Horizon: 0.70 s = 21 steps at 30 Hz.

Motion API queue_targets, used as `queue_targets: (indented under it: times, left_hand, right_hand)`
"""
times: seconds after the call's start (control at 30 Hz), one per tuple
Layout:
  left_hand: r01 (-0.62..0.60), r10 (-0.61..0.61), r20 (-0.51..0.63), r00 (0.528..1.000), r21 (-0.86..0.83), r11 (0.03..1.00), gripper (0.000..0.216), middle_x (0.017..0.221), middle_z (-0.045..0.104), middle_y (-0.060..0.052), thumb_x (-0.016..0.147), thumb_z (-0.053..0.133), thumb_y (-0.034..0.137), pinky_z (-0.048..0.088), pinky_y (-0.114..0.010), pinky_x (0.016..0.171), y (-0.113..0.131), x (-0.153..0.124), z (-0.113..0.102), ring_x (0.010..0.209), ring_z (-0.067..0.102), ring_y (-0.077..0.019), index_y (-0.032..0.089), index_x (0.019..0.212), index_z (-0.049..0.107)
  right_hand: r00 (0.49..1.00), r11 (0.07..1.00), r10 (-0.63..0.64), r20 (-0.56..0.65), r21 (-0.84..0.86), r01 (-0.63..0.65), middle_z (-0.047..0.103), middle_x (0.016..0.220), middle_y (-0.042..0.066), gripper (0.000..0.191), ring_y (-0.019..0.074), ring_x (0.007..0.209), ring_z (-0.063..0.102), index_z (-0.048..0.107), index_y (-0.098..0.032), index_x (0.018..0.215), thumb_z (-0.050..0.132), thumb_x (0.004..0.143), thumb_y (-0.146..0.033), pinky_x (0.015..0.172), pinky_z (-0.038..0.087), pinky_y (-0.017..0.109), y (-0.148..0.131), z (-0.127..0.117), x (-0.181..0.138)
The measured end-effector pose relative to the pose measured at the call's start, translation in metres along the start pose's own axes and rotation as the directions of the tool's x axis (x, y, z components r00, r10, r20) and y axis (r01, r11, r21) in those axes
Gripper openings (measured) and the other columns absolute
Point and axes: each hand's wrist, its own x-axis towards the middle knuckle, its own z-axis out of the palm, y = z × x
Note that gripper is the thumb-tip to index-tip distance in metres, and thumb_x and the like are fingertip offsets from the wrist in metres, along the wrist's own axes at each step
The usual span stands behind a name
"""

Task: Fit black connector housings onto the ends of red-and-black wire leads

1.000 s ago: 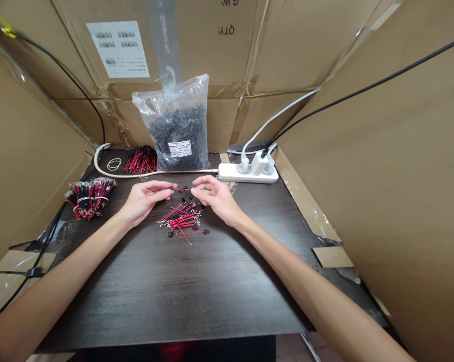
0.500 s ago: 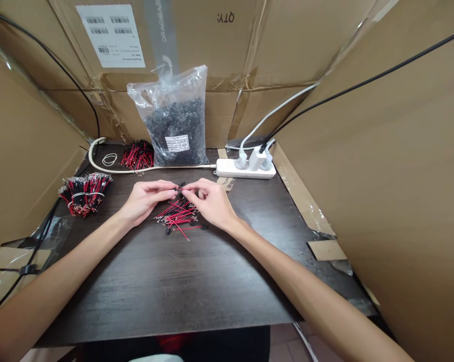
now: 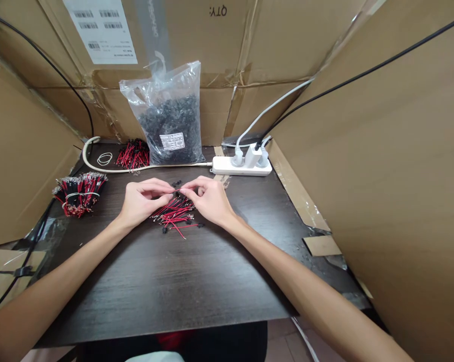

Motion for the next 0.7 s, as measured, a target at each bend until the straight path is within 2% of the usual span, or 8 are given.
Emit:
queue_targets:
  times: [0.17,0.27,0.43,0.53,0.7]
  left_hand:
    - [0.001,-0.001,0.007,1.000,-0.004,1.000,0.012,0.078,0.074,-0.006,0.061,0.076,0.014,0.059,-0.029,0.066,-0.001,0.001,-0.001,0.069,0.068,-0.0159,0.020,0.071,0.080]
    - [0.021,-0.021,-0.009,1.000,-0.036,0.999,0.010,0.077,0.074,-0.006,0.059,0.078,0.015,0.058,-0.029,0.066,-0.002,0.002,-0.004,0.070,0.067,-0.0161,0.020,0.068,0.079]
    - [0.048,-0.050,-0.025,0.998,-0.068,0.997,0.011,0.074,0.074,-0.006,0.056,0.079,0.013,0.055,-0.028,0.065,0.001,0.006,-0.010,0.071,0.067,-0.0163,0.021,0.065,0.078]
    - [0.069,-0.072,-0.027,0.997,-0.089,0.994,0.011,0.071,0.073,-0.005,0.053,0.079,0.013,0.054,-0.028,0.059,0.006,0.010,-0.017,0.065,0.065,-0.0159,0.020,0.062,0.078]
    - [0.081,-0.116,-0.158,0.981,-0.214,0.974,0.009,0.066,0.069,-0.004,0.050,0.076,0.011,0.054,-0.029,0.053,0.014,0.017,-0.041,0.057,0.062,-0.0151,0.018,0.055,0.075]
  right_hand:
    - [0.986,0.982,-0.162,0.029,-0.098,0.164,0.064,0.071,0.001,0.012,0.0114,0.057,0.045,0.078,-0.018,0.083,0.069,0.087,-0.024,0.059,0.037,0.028,-0.001,-0.005,0.003]
    - [0.976,0.967,-0.211,0.047,-0.133,0.215,0.063,0.070,0.001,0.011,0.0119,0.058,0.046,0.077,-0.019,0.083,0.068,0.088,-0.022,0.059,0.037,0.029,-0.003,-0.009,0.005]
    - [0.977,0.966,-0.204,0.067,-0.146,0.212,0.060,0.070,0.001,0.012,0.0118,0.058,0.045,0.076,-0.017,0.083,0.066,0.089,-0.020,0.060,0.038,0.029,-0.006,-0.009,0.005]
    - [0.978,0.966,-0.198,0.072,-0.157,0.207,0.059,0.072,0.001,0.014,0.0125,0.060,0.046,0.074,-0.017,0.081,0.064,0.090,-0.021,0.061,0.038,0.029,-0.003,-0.011,0.006]
    - [0.995,0.988,-0.098,-0.013,-0.120,0.096,0.060,0.073,0.003,0.015,0.0132,0.060,0.046,0.070,-0.017,0.076,0.063,0.086,-0.024,0.062,0.040,0.032,0.014,-0.023,0.011]
